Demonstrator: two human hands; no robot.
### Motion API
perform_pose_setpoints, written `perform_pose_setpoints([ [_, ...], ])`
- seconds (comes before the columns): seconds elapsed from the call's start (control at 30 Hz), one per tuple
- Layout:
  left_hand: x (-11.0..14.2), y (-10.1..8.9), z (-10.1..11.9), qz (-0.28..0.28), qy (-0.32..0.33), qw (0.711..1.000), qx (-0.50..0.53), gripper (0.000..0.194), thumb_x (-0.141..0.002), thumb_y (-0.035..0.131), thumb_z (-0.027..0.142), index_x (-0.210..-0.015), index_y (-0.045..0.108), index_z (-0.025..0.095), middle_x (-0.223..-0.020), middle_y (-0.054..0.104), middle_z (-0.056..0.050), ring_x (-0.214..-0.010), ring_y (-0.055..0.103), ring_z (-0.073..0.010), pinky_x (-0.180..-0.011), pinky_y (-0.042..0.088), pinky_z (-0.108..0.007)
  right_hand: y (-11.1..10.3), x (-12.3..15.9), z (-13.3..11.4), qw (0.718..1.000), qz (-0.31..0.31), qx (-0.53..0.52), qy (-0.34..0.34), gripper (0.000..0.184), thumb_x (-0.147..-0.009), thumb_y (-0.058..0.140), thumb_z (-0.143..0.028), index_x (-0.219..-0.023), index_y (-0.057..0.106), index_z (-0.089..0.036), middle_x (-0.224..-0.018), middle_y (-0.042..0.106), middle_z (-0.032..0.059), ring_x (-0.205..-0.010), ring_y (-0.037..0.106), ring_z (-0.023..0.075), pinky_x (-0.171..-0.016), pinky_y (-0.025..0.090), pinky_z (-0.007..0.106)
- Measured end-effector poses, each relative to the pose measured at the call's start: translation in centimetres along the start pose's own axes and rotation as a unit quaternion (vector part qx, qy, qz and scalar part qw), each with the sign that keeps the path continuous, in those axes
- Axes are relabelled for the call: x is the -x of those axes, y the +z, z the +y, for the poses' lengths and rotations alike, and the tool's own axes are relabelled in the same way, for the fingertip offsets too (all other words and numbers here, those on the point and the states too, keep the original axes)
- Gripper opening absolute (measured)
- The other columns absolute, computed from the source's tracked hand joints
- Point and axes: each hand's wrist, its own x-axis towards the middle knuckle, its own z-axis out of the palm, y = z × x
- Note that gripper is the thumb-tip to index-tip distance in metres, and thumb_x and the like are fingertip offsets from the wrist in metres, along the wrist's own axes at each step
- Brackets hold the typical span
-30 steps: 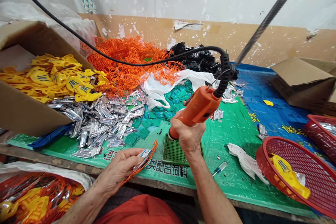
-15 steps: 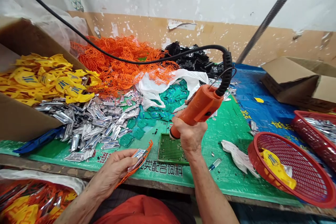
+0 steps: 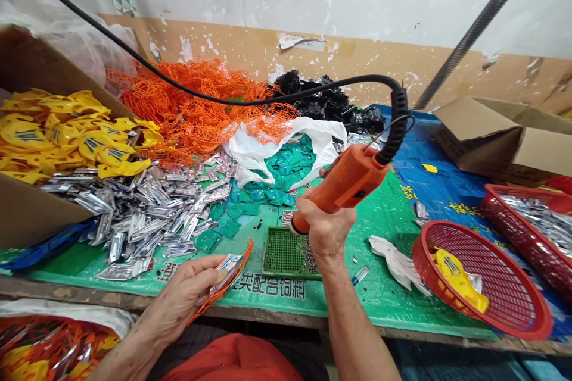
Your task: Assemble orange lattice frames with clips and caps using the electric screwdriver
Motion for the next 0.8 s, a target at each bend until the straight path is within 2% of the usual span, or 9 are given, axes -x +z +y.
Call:
perform_pose_setpoints([
  [0.2, 0.16, -0.01, 0.24, -0.005, -0.002, 1.0, -0.002, 0.028, -0.062, 0.073, 0.035, -0.083, 0.078, 0.017, -0.065, 0.064, 0.001, -0.059, 0.045, -0.0113, -0.059, 0.03, -0.023, -0.2, -1.01, 0.23, 1.0, 0.016, 0.019, -0.009, 0.016, -0.056, 0.074, -0.024, -0.063, 0.062, -0.015, -0.064, 0.06, -0.0014, -0.054, 0.057, 0.0145, -0.056, 0.05, 0.033],
  [0.8, 0.04, -0.18, 0.11, -0.01, 0.006, 1.0, -0.022, 0.028, -0.066, 0.071, 0.034, -0.087, 0.078, 0.018, -0.072, 0.068, 0.0, -0.065, 0.048, -0.0129, -0.062, 0.031, -0.023, -0.96, -0.8, 0.57, 0.999, 0.016, 0.028, -0.011, 0.019, -0.055, 0.076, -0.023, -0.064, 0.061, -0.016, -0.06, 0.061, -0.0026, -0.053, 0.057, 0.0147, -0.059, 0.049, 0.034],
])
